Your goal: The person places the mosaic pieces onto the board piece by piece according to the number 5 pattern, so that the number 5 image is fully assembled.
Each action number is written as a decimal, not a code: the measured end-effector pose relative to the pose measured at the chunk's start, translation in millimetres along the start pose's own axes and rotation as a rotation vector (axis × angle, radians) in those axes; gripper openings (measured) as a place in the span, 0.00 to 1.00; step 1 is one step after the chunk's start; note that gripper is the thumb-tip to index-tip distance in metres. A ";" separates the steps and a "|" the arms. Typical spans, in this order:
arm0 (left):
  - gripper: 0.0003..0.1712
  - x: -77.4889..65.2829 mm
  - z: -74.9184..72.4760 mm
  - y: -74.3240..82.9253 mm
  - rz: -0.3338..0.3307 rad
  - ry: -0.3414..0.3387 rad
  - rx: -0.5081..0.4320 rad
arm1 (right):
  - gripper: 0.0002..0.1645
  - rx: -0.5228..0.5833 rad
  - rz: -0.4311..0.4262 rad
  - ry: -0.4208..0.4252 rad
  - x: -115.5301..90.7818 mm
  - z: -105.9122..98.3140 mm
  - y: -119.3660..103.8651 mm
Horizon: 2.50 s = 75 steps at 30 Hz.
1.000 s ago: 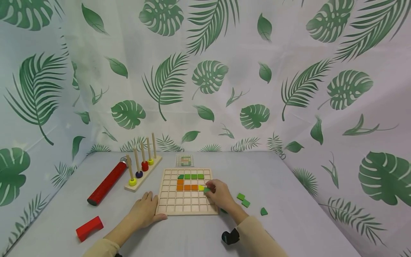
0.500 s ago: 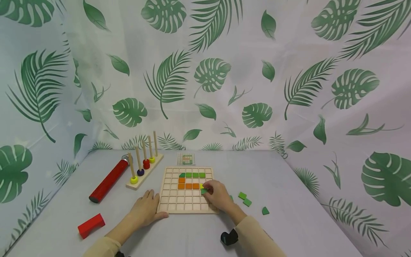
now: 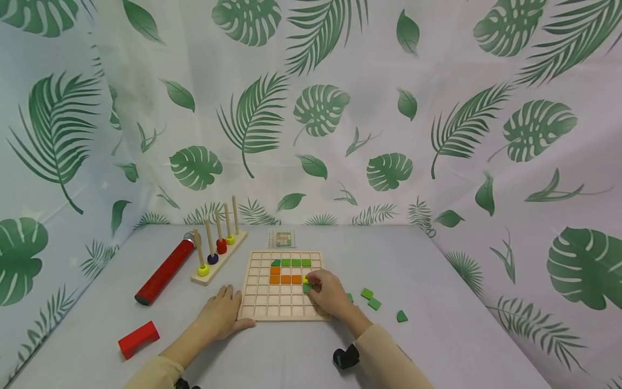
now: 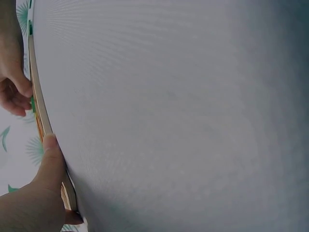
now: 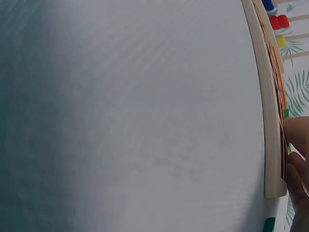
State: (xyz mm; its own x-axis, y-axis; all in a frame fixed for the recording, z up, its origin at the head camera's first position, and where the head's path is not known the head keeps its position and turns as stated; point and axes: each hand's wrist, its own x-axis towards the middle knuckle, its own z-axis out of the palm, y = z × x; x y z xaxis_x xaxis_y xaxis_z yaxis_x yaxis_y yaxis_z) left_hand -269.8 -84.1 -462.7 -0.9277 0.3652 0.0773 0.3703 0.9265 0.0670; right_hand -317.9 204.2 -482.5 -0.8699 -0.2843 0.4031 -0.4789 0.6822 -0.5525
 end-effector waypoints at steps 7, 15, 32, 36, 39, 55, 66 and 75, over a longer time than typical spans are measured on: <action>0.51 -1.2 -2.7 2.5 -0.009 -0.013 -0.016 | 0.19 -0.019 0.036 -0.005 -2.0 -0.9 -2.1; 0.51 -2.9 -4.6 3.4 -0.003 -0.004 -0.013 | 0.20 -0.008 0.045 0.006 -2.6 -3.5 -0.1; 0.50 -4.7 -5.0 1.8 0.013 0.009 -0.019 | 0.14 -0.087 0.113 0.111 -31.9 -53.2 30.5; 0.50 -4.4 -5.0 2.1 0.010 0.004 -0.022 | 0.13 -0.115 0.109 0.124 -41.8 -63.5 39.5; 0.51 -4.3 -4.9 1.7 0.010 0.001 -0.023 | 0.13 -0.135 0.119 0.123 -48.1 -68.6 42.6; 0.50 -4.7 -4.1 1.6 0.009 0.003 -0.015 | 0.15 -0.060 0.191 -0.086 -74.2 -80.0 36.6; 0.50 -4.6 -6.7 2.6 0.002 -0.001 -0.023 | 0.17 -0.098 0.057 -0.133 -80.9 -82.1 38.5; 0.51 -3.1 -5.5 2.2 -0.005 -0.023 -0.026 | 0.17 -0.090 0.094 -0.096 -82.3 -78.0 37.0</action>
State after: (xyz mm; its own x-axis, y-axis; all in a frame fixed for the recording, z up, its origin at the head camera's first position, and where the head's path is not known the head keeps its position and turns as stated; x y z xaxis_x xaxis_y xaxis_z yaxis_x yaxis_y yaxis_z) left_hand -265.9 -83.7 -457.3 -0.9301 0.3633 0.0536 0.3669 0.9256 0.0931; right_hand -254.8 305.4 -479.2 -0.9199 -0.2759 0.2788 -0.3856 0.7656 -0.5149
